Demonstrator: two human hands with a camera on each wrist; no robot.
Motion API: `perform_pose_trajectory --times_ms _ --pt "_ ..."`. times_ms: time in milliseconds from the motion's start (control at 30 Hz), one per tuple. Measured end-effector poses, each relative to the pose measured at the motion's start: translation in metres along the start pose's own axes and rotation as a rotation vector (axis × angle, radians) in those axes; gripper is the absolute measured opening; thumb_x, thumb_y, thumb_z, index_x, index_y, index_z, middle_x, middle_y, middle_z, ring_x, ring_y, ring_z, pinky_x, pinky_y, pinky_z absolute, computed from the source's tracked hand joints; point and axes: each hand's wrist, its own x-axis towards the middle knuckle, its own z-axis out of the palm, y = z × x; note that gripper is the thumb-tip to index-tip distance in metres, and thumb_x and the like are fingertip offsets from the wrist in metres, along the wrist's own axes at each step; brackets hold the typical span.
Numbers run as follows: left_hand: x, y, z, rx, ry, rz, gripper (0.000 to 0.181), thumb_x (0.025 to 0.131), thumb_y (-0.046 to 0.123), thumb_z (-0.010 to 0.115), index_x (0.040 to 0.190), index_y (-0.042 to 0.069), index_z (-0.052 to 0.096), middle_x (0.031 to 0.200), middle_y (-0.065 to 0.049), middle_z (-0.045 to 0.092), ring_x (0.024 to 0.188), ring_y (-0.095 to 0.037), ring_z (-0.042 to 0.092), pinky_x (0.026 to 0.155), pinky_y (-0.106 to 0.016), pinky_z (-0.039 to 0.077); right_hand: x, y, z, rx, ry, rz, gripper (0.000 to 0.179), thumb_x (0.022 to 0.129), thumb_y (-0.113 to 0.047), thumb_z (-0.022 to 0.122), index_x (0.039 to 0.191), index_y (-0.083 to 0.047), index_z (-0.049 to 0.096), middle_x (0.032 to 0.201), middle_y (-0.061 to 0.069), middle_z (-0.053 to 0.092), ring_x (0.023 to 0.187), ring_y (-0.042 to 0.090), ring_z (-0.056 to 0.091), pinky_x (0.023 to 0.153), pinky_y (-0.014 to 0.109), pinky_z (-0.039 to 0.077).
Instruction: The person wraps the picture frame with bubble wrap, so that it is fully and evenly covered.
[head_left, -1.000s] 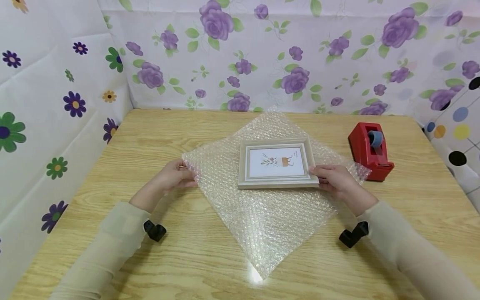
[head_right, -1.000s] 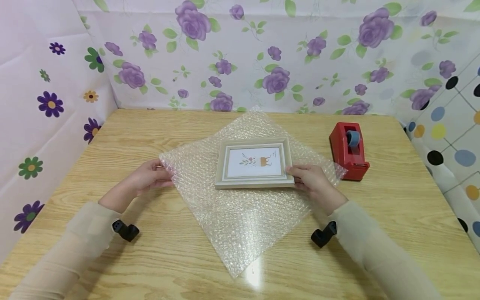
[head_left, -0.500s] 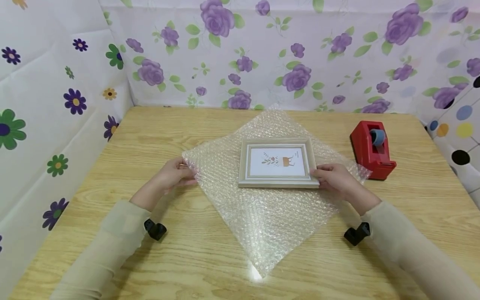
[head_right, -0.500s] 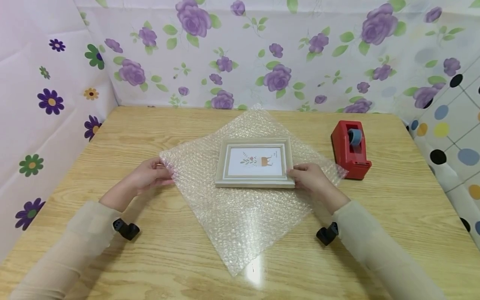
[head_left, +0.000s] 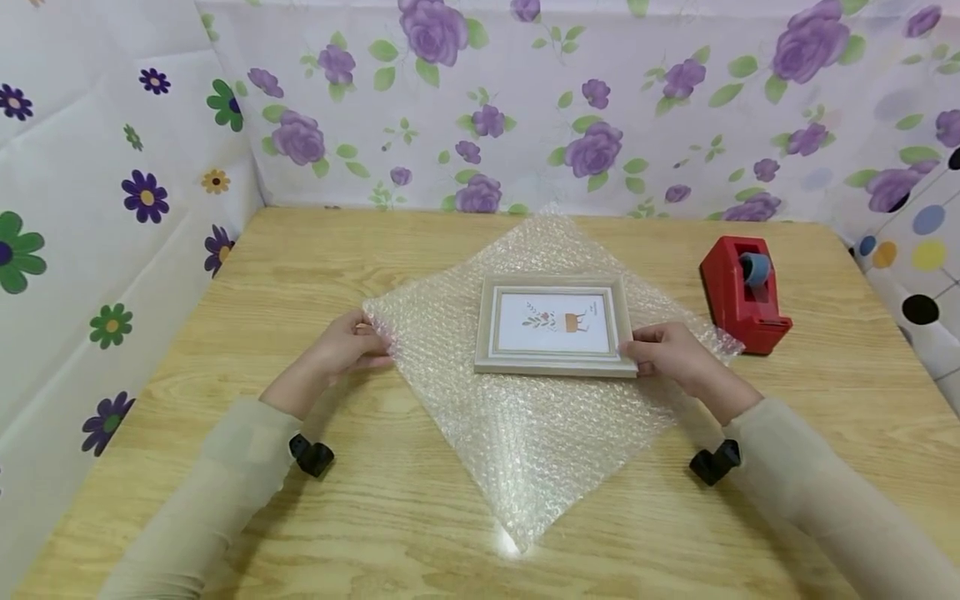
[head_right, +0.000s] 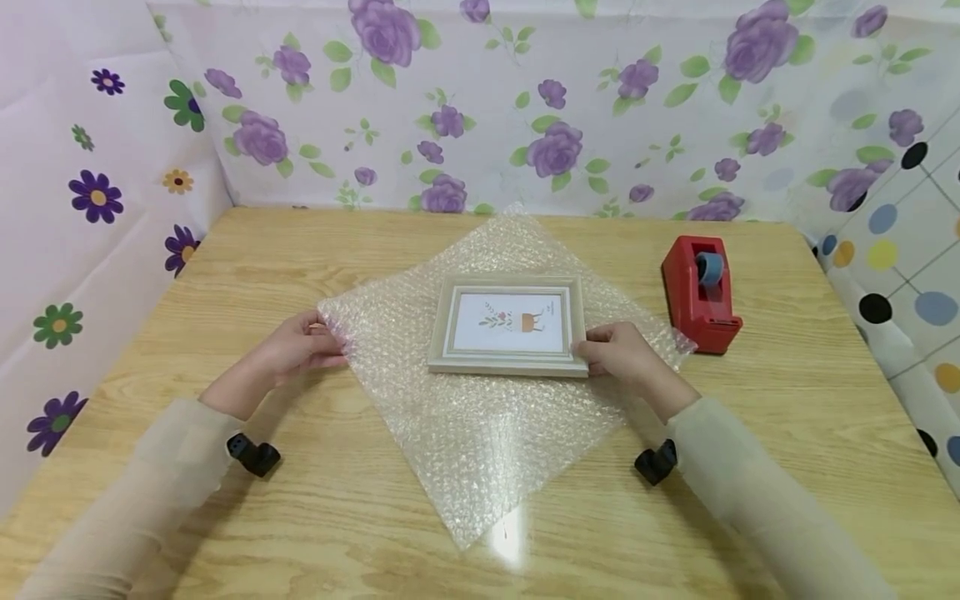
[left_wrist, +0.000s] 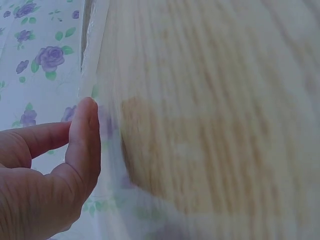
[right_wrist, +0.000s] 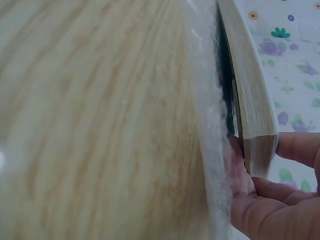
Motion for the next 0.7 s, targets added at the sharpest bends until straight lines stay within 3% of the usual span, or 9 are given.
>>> perform_pose_trajectory --times_ms 100,500,700 --pt "0.0015 -0.0002 -0.0006 -0.010 -0.005 -0.001 0.028 0.093 -0.009 0.048 0.117 -0.005 0.035 0.088 -0.003 0.059 0.078 -0.010 0.063 0.079 -0.023 0.056 -0.0006 0.0002 0.0009 0.021 0.010 -0.009 0.052 0.094 -0.016 0.056 0.129 0.021 0.043 0.089 0.002 0.067 0.073 0.001 0.056 0.066 0.016 0.051" --pt "0.0018 -0.0021 -0.0020 -0.014 -0.015 0.009 0.031 0.092 -0.010 0.047 0.120 -0.007 0.033 0.085 -0.002 0.061 0.078 -0.009 0.064 0.081 -0.024 0.056 -0.0014 0.0006 0.0057 0.000 0.046 -0.003 0.054 0.094 -0.019 0.056 0.128 0.021 0.044 0.109 0.022 0.064 0.076 0.001 0.057 0.068 0.017 0.053" --pt "0.0016 -0.0005 -0.0015 -0.014 -0.018 0.008 0.028 0.093 -0.009 0.047 0.118 -0.006 0.034 0.085 -0.003 0.061 0.078 -0.009 0.064 0.079 -0.024 0.056 -0.0033 -0.0019 0.0033 -0.136 0.066 -0.016 0.052 0.093 -0.025 0.058 0.126 0.015 0.050 0.111 0.026 0.062 0.077 0.008 0.060 0.068 0.021 0.054"
